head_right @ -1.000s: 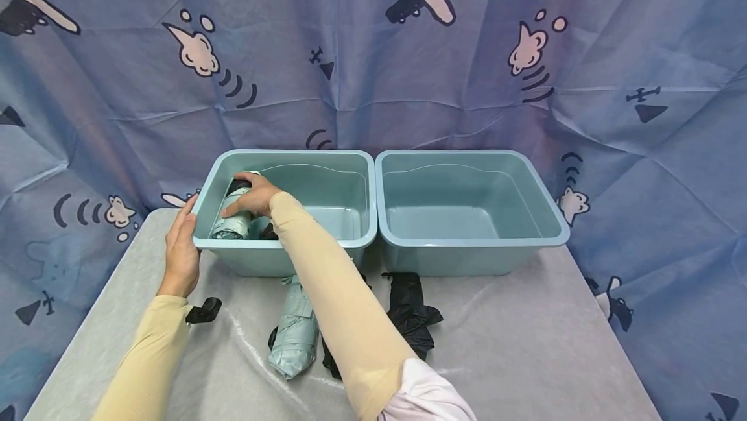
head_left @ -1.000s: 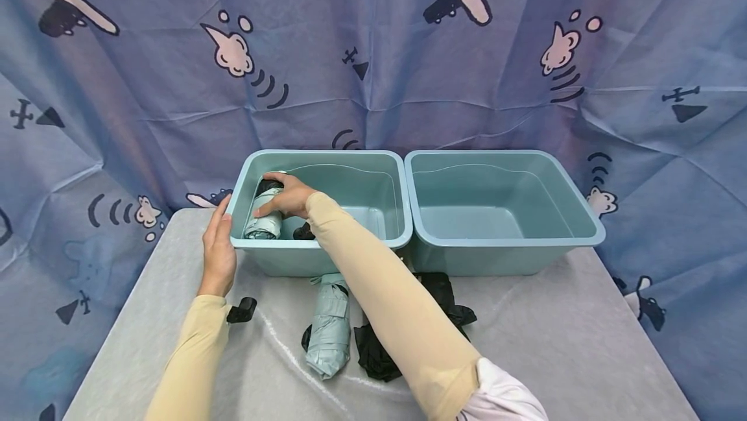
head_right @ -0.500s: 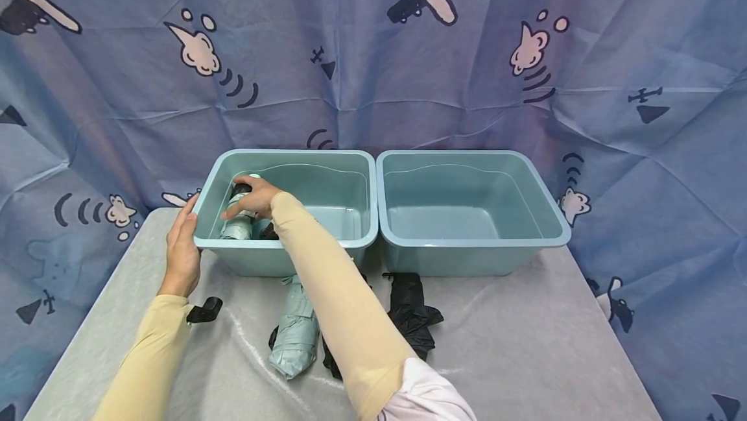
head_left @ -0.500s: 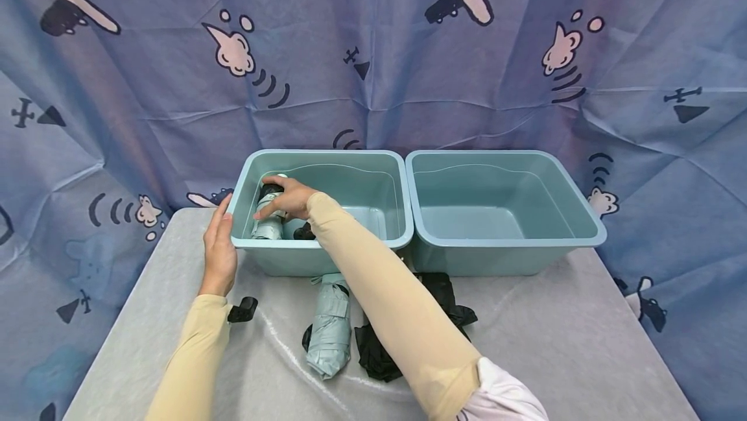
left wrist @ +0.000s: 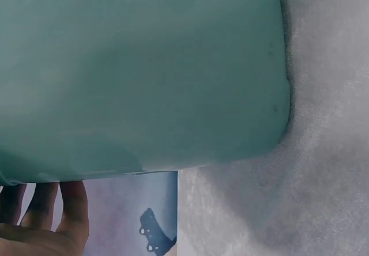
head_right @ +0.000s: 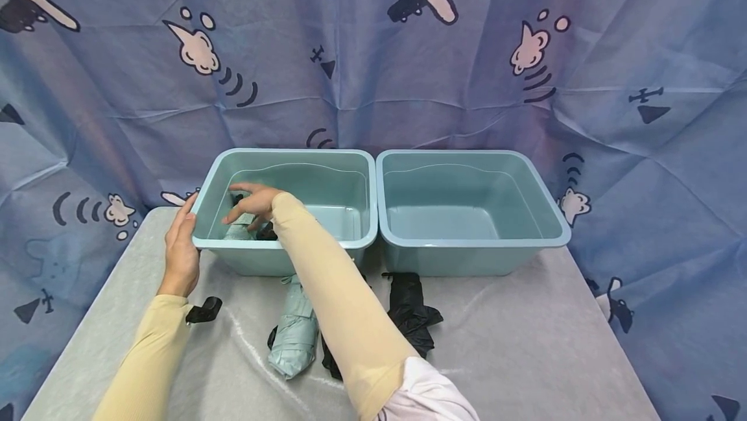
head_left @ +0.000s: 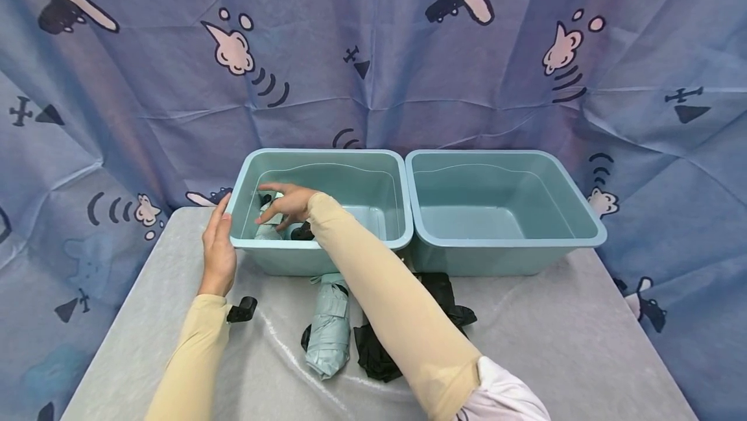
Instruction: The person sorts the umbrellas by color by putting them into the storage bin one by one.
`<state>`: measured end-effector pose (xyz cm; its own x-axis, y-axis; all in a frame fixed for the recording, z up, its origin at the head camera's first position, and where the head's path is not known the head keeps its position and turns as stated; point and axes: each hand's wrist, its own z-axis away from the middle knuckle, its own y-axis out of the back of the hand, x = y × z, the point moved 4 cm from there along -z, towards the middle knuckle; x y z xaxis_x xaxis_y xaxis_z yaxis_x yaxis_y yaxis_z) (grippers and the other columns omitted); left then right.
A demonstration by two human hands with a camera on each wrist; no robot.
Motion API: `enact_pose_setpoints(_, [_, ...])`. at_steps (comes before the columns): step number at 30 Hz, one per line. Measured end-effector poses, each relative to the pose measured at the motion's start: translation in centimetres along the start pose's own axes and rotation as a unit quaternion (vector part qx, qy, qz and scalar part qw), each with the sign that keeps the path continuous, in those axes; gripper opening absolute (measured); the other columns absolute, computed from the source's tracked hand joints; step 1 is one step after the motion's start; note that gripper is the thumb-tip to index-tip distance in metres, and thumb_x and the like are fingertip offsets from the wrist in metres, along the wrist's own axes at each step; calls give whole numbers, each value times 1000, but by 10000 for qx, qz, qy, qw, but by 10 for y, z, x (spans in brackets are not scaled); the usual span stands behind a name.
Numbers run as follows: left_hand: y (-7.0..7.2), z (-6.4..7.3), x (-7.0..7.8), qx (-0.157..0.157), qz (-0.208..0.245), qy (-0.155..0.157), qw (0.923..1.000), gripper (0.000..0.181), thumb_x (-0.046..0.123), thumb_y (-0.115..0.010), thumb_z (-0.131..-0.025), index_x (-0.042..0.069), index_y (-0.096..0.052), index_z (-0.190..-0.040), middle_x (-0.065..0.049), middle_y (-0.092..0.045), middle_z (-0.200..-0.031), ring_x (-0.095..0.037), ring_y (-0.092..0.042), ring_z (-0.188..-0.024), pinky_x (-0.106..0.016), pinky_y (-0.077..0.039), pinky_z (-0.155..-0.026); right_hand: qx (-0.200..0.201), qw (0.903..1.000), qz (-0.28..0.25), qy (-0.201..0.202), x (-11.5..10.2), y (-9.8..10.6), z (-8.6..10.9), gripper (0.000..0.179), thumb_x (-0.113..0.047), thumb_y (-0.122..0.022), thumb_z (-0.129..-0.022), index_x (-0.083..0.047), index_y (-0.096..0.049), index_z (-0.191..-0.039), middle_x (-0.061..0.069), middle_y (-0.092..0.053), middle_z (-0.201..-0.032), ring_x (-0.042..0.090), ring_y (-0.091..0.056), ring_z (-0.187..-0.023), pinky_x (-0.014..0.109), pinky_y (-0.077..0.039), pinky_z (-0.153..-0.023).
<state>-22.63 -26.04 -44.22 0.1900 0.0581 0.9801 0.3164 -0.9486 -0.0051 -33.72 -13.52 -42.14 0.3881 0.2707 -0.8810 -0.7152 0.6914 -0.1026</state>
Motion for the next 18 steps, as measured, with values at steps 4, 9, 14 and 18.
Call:
enact_pose_setpoints(4, [0, 1, 0, -47, -29, 43, 10000, 50, 25, -30, -112, 14, -32, -160, -8, -35, -161, -28, -34, -145, -49, -27, -117, -25, 9998, -95, -191, 2, 1, 0, 89, 7, -73, -89, -27, -32, -160, 16, -21, -166, 31, -54, -64, 53, -46, -104])
enact_pose_setpoints(9, [-2, 1, 0, -105, -46, 109, 9999, 50, 27, -31, -112, 15, -32, -160, -8, -35, -161, -29, -35, -144, -49, -28, -117, 259, 9990, 173, -328, 3, 7, 4, 82, 0, -73, -91, -26, -36, -159, 18, -24, -164, 44, -63, -100, 54, -48, -102])
enact_pose_setpoints(14, [-1, 0, 0, -59, -137, 103, 9998, 50, 27, -31, -112, 15, -33, -160, -9, -37, -160, -29, -36, -143, -47, -29, -116, 546, 9974, 370, -280, -3, 13, 10, 77, -6, -74, -92, -25, -38, -158, 24, -28, -161, 48, -40, -139, 56, -47, -102])
enact_pose_setpoints(18, [1, 0, 0, 27, -64, 75, 9999, 49, 25, -31, -112, 14, -34, -160, -10, -39, -159, -29, -37, -142, -43, -30, -115, 614, 9969, 470, -143, -13, 16, 18, 76, -8, -75, -92, -25, -39, -158, 25, -30, -160, 47, -39, -140, 57, -45, -104])
